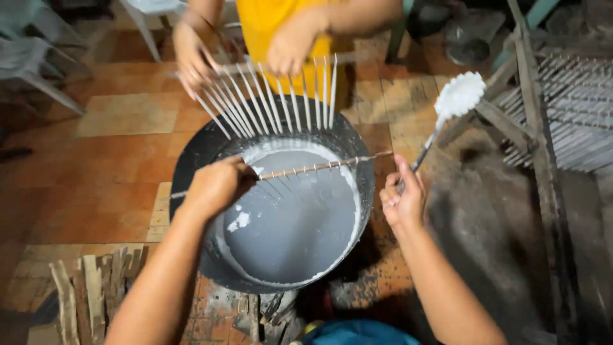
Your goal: Dipping a rack of candle wicks into a vat of molten wax and hanging them to dry in a production setting.
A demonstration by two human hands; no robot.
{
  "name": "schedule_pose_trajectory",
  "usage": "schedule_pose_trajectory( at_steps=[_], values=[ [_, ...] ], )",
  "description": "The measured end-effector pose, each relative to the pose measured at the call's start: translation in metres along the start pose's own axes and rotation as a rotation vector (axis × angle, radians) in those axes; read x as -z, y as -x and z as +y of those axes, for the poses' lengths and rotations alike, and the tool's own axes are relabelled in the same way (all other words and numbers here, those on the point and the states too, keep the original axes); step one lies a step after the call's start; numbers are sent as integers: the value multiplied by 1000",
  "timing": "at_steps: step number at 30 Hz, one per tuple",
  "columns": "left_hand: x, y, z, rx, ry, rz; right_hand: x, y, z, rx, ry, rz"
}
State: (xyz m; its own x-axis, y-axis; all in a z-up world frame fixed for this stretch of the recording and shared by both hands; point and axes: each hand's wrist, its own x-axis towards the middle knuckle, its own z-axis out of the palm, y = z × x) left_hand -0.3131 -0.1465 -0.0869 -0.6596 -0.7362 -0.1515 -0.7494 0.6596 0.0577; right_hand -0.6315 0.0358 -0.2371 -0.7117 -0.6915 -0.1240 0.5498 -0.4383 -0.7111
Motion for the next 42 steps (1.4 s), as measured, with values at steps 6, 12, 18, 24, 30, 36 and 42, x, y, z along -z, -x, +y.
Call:
schedule_pose_trajectory(
  at_steps=[6, 12, 18, 24, 30, 36, 42],
  values=[
    [80, 38, 8, 32, 23, -23, -54, 2, -43, -79, -73, -269],
    [100, 72, 9, 95, 34, 58, -89, 15, -59, -38, -49, -298],
    [161, 136, 58, 70, -54, 291, -122, 46, -80, 25, -77, -298],
    [131, 81, 123, -292, -28, 690, -136, 62, -96, 105, -33, -362],
    [111, 52, 129, -227, -67, 619, -143, 67, -99, 113, -76, -350],
    [116, 58, 139, -221, -31, 614, -148, 75, -105, 137, -70, -360],
    [133, 73, 137, -261, 4, 640, -149, 78, -112, 157, -38, -382]
  ],
)
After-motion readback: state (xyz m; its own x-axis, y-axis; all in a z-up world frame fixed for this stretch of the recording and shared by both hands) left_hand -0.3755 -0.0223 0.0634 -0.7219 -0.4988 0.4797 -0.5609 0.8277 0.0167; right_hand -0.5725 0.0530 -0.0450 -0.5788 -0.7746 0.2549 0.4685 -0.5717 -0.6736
